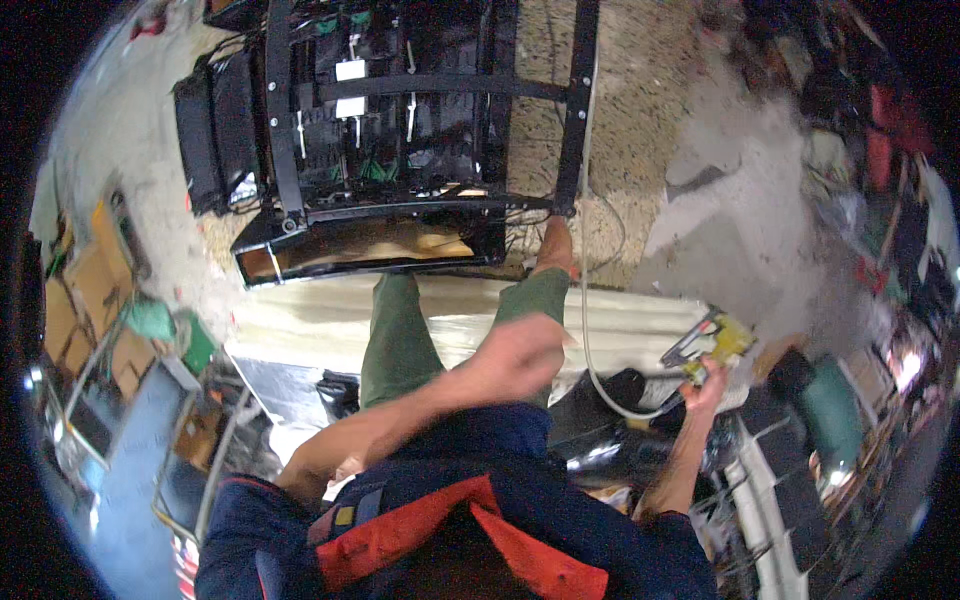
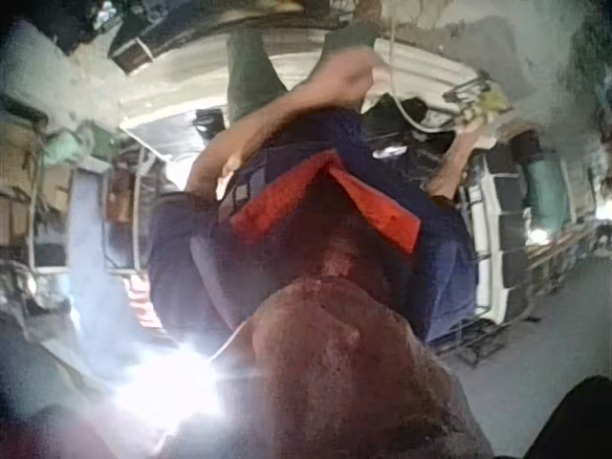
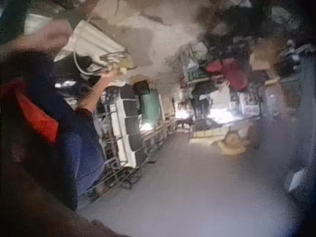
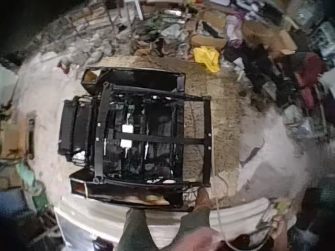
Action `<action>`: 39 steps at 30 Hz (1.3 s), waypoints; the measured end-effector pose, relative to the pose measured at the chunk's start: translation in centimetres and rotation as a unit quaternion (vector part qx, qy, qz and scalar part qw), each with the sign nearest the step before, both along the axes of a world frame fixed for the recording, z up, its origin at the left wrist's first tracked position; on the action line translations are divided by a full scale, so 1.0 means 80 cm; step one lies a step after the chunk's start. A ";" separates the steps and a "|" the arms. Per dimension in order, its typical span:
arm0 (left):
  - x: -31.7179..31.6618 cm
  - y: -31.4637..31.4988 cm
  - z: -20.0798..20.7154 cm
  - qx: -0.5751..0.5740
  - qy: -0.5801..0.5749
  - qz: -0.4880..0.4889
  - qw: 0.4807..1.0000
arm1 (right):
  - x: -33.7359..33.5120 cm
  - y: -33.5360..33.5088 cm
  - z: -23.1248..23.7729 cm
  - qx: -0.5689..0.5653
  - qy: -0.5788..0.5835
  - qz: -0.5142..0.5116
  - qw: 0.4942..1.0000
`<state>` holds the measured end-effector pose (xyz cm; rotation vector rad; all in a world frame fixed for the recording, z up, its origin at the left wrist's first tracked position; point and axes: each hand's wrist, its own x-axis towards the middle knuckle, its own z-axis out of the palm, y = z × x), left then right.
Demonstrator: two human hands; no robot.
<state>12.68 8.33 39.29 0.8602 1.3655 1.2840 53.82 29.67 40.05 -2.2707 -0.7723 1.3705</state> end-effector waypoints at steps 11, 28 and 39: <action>-0.234 -0.349 -0.279 -0.264 0.362 -0.133 0.884 | -0.152 -0.119 0.217 0.248 -0.238 0.305 0.888; -0.107 -0.165 -0.291 -0.237 0.084 -0.133 0.959 | -0.262 -0.246 0.017 -0.099 -0.090 0.736 0.664; 0.061 0.205 -0.239 -0.290 -0.431 -0.040 0.854 | -0.191 -0.237 0.167 -0.357 0.062 0.507 0.782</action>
